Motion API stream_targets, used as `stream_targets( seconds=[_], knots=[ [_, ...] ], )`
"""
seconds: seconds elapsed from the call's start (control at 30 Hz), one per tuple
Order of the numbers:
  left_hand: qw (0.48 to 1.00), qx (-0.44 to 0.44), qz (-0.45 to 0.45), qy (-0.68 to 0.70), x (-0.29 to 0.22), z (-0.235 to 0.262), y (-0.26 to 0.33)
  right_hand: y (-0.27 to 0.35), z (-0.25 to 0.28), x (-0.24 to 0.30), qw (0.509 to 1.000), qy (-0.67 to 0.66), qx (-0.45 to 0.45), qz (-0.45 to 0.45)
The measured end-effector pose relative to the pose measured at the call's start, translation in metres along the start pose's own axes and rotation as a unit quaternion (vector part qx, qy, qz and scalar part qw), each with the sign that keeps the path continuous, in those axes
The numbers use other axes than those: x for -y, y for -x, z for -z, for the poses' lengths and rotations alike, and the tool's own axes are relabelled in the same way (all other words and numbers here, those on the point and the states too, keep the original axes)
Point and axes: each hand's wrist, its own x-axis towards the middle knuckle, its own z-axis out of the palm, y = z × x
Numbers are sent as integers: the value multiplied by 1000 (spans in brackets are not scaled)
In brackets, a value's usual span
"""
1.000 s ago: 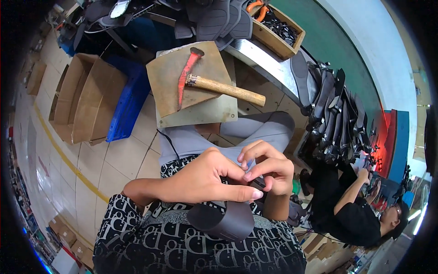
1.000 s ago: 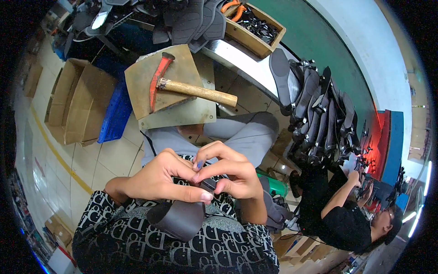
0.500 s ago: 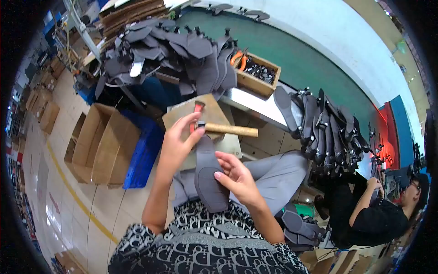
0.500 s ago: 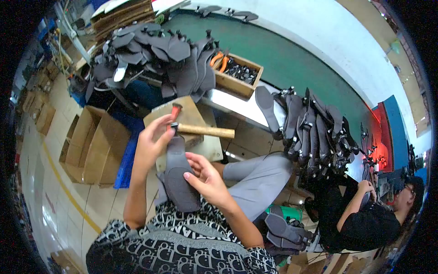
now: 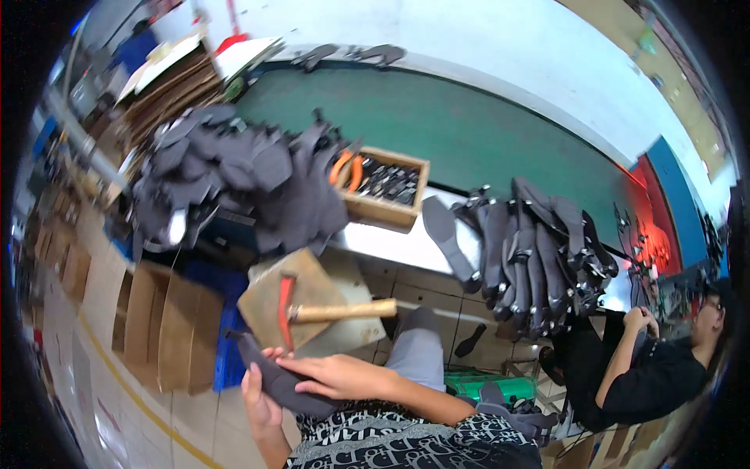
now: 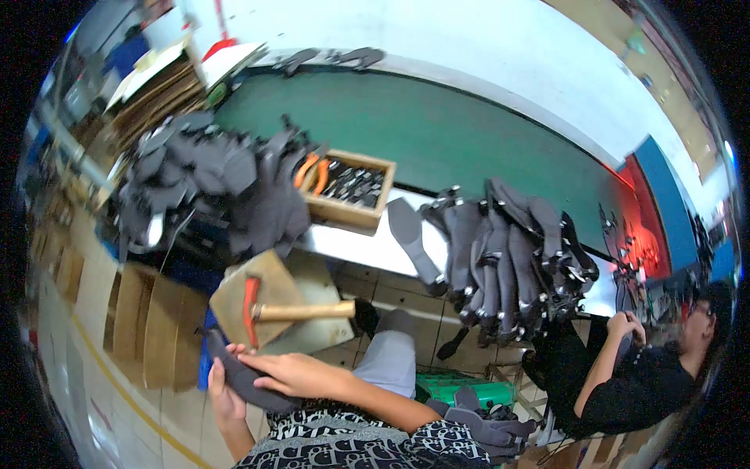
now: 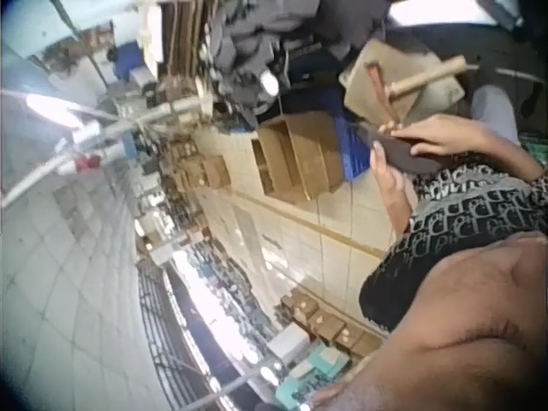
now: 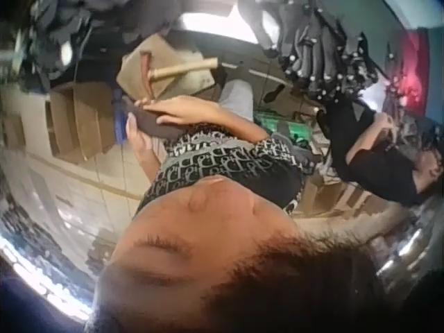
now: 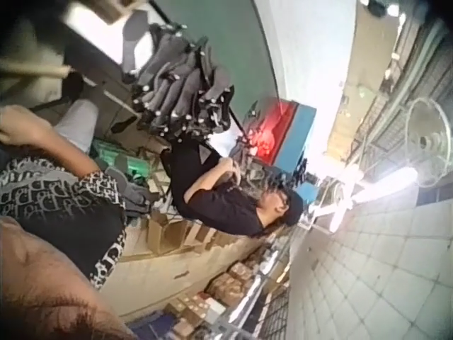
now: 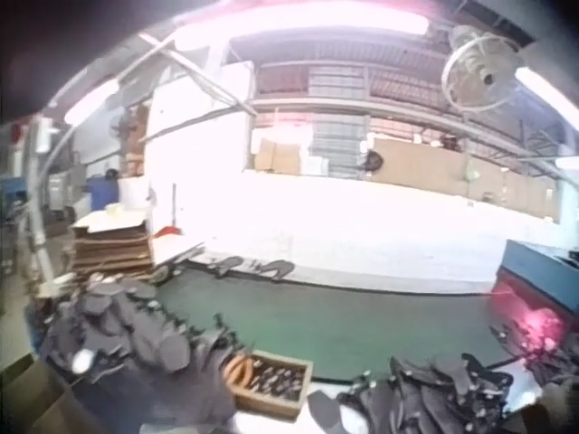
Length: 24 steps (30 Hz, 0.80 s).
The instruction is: The person assembles shoe outsoles by attaching heel components to them, then hammering the components into place.
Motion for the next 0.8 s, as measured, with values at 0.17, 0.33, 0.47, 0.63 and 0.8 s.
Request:
stream_targets(
  seconds=[0.17,0.33,0.47,0.63,0.8],
  knots=[
    [998,13,30,57,-9,-27,-71,4,70,-33,989,-23,-145,-8],
    [986,56,127,-88,-15,-66,-147,5,107,-71,977,127,-158,-61],
    [981,16,162,-106,-24,-77,-154,6,88,-59,983,118,-54,-130],
    [975,2,148,-167,-51,-85,-134,-4,87,-42,941,230,40,-245],
    [984,45,129,-118,-101,-33,-118,28,83,-35,820,230,-448,-272]
  ],
)
